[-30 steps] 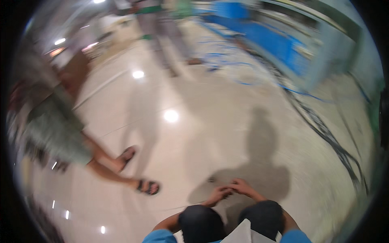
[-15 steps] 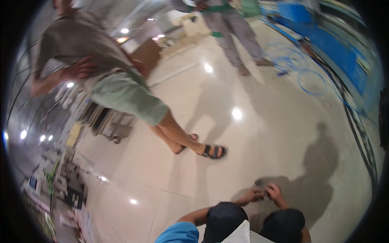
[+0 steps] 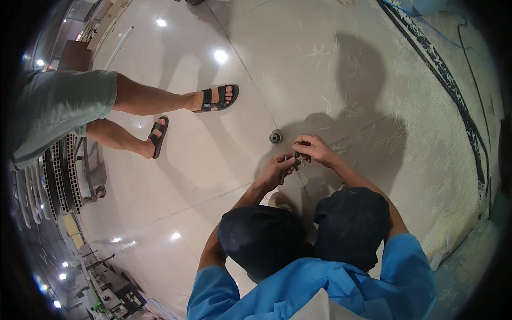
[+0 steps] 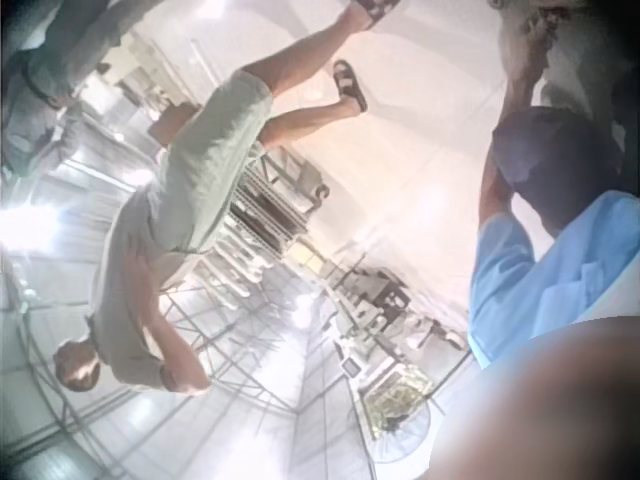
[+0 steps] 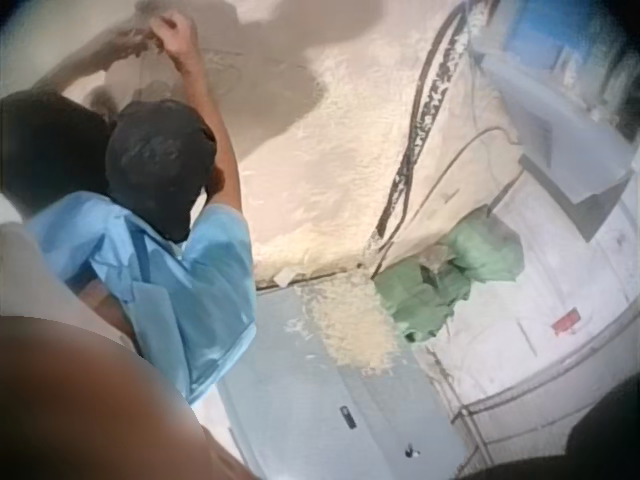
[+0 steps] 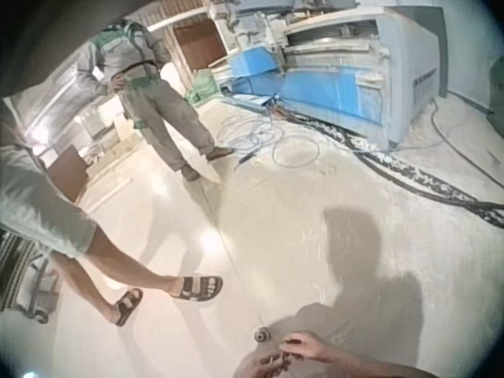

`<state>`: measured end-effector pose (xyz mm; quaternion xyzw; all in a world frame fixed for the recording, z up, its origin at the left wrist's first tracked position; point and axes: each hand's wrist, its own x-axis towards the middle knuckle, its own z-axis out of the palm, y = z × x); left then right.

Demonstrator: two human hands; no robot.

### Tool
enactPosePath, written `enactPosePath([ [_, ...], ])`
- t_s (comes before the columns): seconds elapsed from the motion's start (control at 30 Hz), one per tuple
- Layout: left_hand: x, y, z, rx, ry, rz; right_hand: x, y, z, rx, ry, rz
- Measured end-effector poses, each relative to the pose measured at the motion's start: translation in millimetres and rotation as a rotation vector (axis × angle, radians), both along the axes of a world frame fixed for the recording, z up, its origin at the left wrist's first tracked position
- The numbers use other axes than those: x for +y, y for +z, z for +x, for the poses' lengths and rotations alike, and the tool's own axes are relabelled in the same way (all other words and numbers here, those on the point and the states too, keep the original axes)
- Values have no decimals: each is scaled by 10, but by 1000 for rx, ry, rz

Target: The person assembles small metal components on the floor, then installs the assembled part into a machine. They handle a cylindrical metal part, a small tool, and a larger metal assembly, using both hands to fit and secure the components.

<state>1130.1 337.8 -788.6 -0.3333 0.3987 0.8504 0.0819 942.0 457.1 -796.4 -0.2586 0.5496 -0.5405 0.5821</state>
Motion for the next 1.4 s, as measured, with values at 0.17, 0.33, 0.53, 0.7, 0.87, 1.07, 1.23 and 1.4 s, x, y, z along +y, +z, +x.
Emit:
enactPosePath([
  [0.17,-48,-1,22,-1,-37,10,3,-33,55,-116,-68,33],
  [0.33,-42,-53,58,-56,-2,-56,48,-24,111,-184,-131,-22],
  [0.53,2,28,17,-64,-10,-175,93,22,130,-136,-147,-84],
  [0.7,-3,103,-7,-67,-45,-283,58,58,122,-96,-131,-136],
  [0.87,-23,91,-3,-68,-69,-307,46,76,131,-33,-104,-153],
  [1.07,-4,138,-19,-82,-35,-299,16,77,127,38,-99,-158],
  [1.23,-24,90,-16,-56,-24,-235,-6,78,112,16,-82,-133],
  [1.4,-54,-11,24,-51,-20,-191,-11,84,100,-24,-62,-135],
])
